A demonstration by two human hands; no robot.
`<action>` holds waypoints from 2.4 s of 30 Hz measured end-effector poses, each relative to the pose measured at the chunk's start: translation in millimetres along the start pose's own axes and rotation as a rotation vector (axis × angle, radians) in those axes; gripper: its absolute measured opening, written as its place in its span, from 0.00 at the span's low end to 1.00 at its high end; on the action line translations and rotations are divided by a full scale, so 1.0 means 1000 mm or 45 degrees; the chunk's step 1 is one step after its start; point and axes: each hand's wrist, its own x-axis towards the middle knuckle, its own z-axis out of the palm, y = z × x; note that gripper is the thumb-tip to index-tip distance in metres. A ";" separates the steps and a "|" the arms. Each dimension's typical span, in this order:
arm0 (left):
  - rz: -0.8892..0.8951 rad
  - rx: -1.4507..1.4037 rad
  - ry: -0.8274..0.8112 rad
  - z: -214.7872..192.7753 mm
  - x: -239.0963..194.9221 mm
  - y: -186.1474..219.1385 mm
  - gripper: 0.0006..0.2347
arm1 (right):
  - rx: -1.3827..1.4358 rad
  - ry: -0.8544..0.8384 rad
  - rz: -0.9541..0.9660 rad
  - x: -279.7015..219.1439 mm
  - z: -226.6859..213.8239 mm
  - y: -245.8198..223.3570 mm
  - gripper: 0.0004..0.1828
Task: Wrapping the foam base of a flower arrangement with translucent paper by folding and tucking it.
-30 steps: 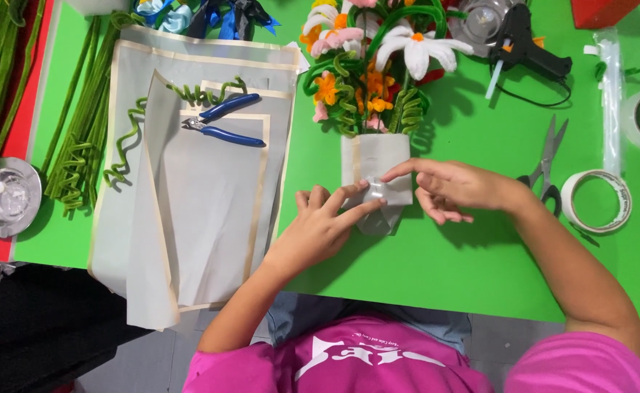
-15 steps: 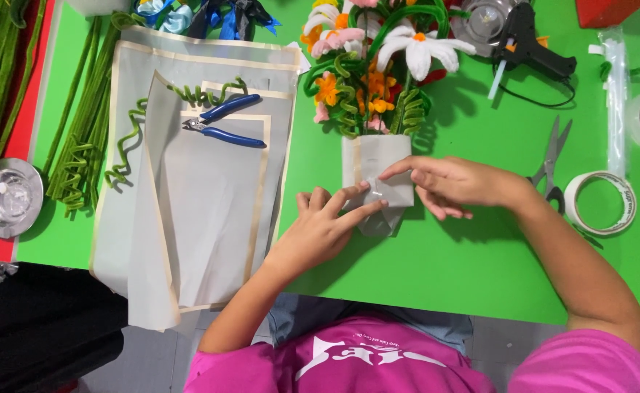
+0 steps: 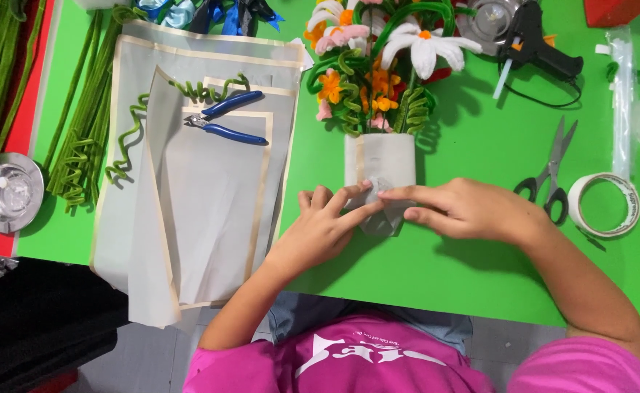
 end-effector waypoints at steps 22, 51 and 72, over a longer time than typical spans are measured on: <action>-0.002 -0.004 0.016 -0.006 0.002 0.004 0.30 | 1.101 -0.080 -0.192 0.034 -0.014 0.085 0.37; -0.044 0.320 0.175 0.004 -0.015 -0.005 0.23 | -0.343 0.602 -0.332 0.001 0.049 0.087 0.21; -0.007 -0.294 0.504 -0.009 0.013 -0.009 0.17 | -0.342 0.980 -0.829 0.002 0.030 0.049 0.21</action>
